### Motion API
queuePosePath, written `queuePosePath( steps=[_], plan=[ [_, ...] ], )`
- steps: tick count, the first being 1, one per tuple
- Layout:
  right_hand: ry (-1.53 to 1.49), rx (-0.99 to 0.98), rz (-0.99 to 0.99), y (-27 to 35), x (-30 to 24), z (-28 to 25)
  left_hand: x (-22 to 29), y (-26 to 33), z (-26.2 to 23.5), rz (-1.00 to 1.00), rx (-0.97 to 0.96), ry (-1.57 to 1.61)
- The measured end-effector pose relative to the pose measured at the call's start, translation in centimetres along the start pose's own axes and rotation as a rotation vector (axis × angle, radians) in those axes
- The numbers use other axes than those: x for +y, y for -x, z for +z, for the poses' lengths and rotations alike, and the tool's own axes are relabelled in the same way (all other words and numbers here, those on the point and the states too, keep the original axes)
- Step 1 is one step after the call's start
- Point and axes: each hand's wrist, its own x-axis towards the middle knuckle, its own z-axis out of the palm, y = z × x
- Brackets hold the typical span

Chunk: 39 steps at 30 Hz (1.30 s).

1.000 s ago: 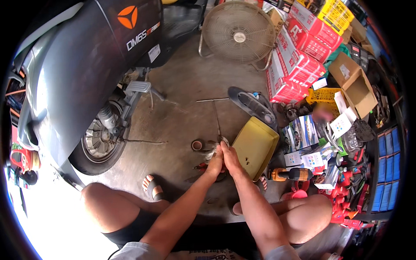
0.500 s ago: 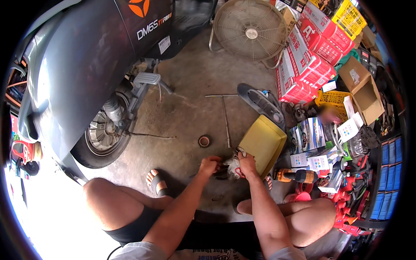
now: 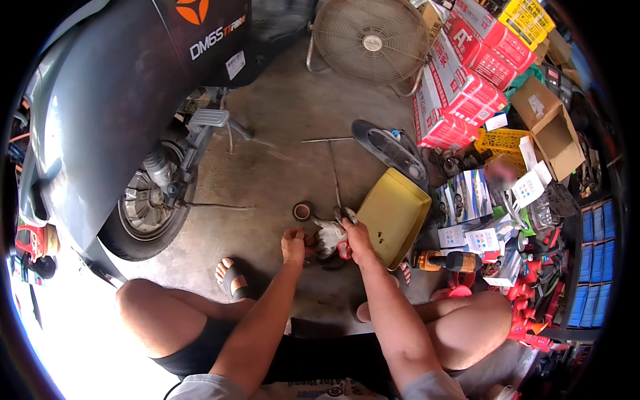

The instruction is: The person sits on the floor next to a scooter and works on its wiring. They strip wire insulation, twist wires together, and wrap connections with electrical tape.

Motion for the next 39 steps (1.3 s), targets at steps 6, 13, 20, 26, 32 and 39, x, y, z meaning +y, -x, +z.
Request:
queuePosePath(
  steps=[6, 13, 20, 26, 32, 39],
  plan=[
    [-0.105, -0.148, 0.176, 1.1, 0.1, 2.1, -1.8, 0.9, 1.3, 0.330, -0.067, -0.355],
    [0.234, -0.069, -0.049, -0.6, 1.7, 1.9, 0.6, 2.2, -0.9, 0.331, 0.054, -0.790],
    [0.027, -0.047, -0.090, -0.3, -7.9, 9.4, 0.2, 1.2, -4.2, 0.434, 0.197, -0.631],
    [0.589, -0.484, -0.215, 5.8, -17.2, 22.0, 0.1, -2.1, -9.6, 0.359, 0.260, -0.102],
    [1.631, -0.563, -0.561, 8.2, -12.9, 29.3, 8.2, -1.1, -11.1, 0.274, 0.364, 0.457],
    [1.639, -0.519, -0.755, 8.9, -8.7, 27.8, 9.4, -1.5, -13.2, 0.385, 0.537, 0.609]
  ],
)
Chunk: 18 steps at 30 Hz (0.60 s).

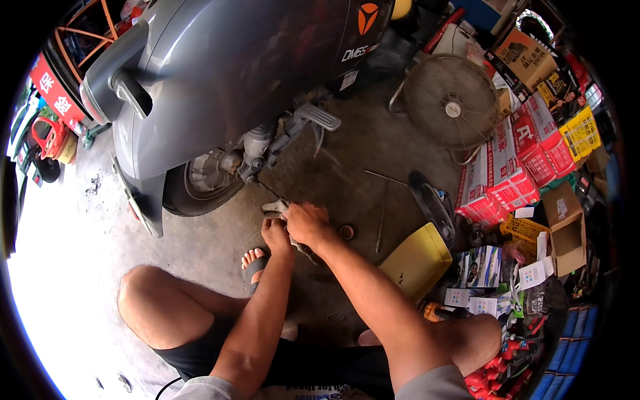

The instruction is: The person sits on the floor next to a scooter and works on its wiring. They strip wire insulation, twist wires together, and wrap connections with electrical tape.

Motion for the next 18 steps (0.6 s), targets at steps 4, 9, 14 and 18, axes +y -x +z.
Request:
queuePosePath(
  steps=[4, 9, 14, 18],
  plan=[
    [0.053, 0.030, 0.002, 2.2, -1.2, -1.0, 0.6, -1.7, -0.7, 0.029, 0.077, 0.047],
    [0.055, 0.075, 0.016, 6.7, 1.1, -0.7, 0.6, -1.7, -0.7, -0.036, 0.024, 0.149],
    [-0.020, 0.076, 0.084, 10.3, 3.6, 0.7, 2.2, 0.4, 0.6, -0.081, -0.137, 0.159],
    [-0.008, 0.044, 0.309, 14.5, 11.2, 6.2, 3.0, 1.2, 1.7, -0.043, -0.232, 0.147]
  ],
)
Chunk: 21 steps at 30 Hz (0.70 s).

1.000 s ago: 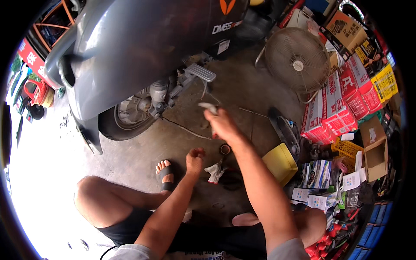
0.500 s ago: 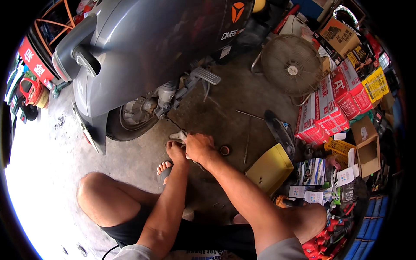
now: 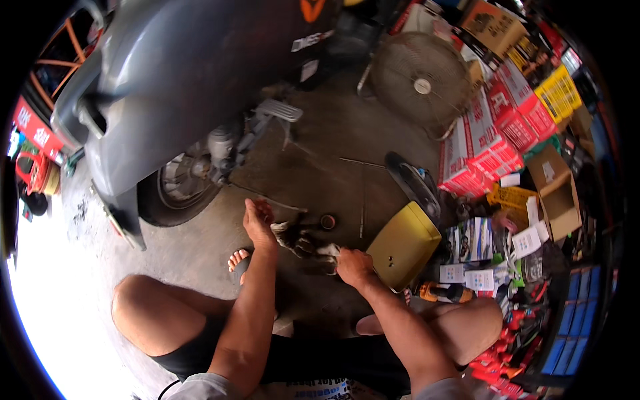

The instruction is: The person sits on the floor next to a scooter and works on its wiring. They strip wire insulation, twist wires together, and wrap connections with electrical tape.

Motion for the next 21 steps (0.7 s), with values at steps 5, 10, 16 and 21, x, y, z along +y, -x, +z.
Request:
queuePosePath(
  steps=[5, 10, 16, 21],
  plan=[
    [-0.171, -0.017, 0.141, 0.0, 3.6, 2.9, -1.9, 1.3, 1.5, 0.037, -0.058, -0.033],
    [-0.140, -0.172, 0.177, 0.1, 4.1, 3.4, -2.7, 3.5, 2.9, 0.039, -0.084, -0.197],
    [-0.109, -0.608, 0.170, -0.1, 4.9, 5.7, -4.4, 3.0, 1.9, 0.106, -0.167, -0.283],
    [-0.249, -0.861, -0.028, -1.8, 6.3, 8.3, -4.3, 2.9, 1.4, 0.131, -0.236, -0.371]
  ],
)
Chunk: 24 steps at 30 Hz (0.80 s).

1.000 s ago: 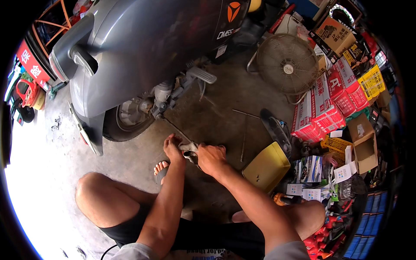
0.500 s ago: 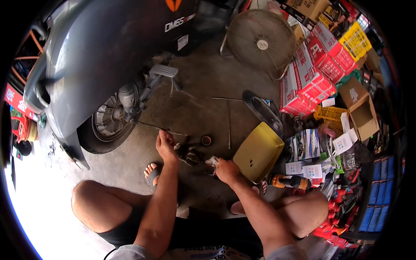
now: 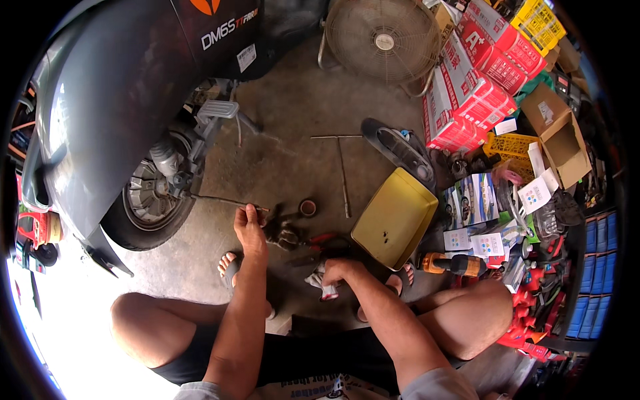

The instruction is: The person sits on the floor next to a scooter and works on its wiring. They strip wire insulation, twist wires together, and wrap connections with electrical tape.

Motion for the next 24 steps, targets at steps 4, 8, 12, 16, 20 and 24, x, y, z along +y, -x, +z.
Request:
queuePosePath(
  steps=[4, 8, 12, 16, 20, 24],
  plan=[
    [0.039, 0.472, -0.011, -3.2, 3.2, -0.1, 0.6, 0.2, 0.7, -0.077, -0.027, 0.016],
    [-0.118, 0.836, 0.111, -1.6, 3.6, -1.2, -0.2, 0.4, 0.0, -0.147, 0.049, 0.060],
    [-0.004, 0.911, 0.080, -1.3, 3.7, -0.4, 0.0, 0.7, 0.8, -0.216, 0.089, 0.150],
    [0.332, 0.956, -0.013, -1.8, 1.4, 1.6, -0.7, 0.1, -0.6, -0.230, 0.008, 0.180],
    [0.488, 0.975, 0.023, -2.5, 1.5, 2.6, 0.7, -0.3, -0.1, -0.283, -0.078, 0.252],
    [0.514, 0.835, -0.016, -2.0, 1.6, 1.3, 2.1, 0.0, -0.8, -0.343, -0.164, 0.404]
  ],
)
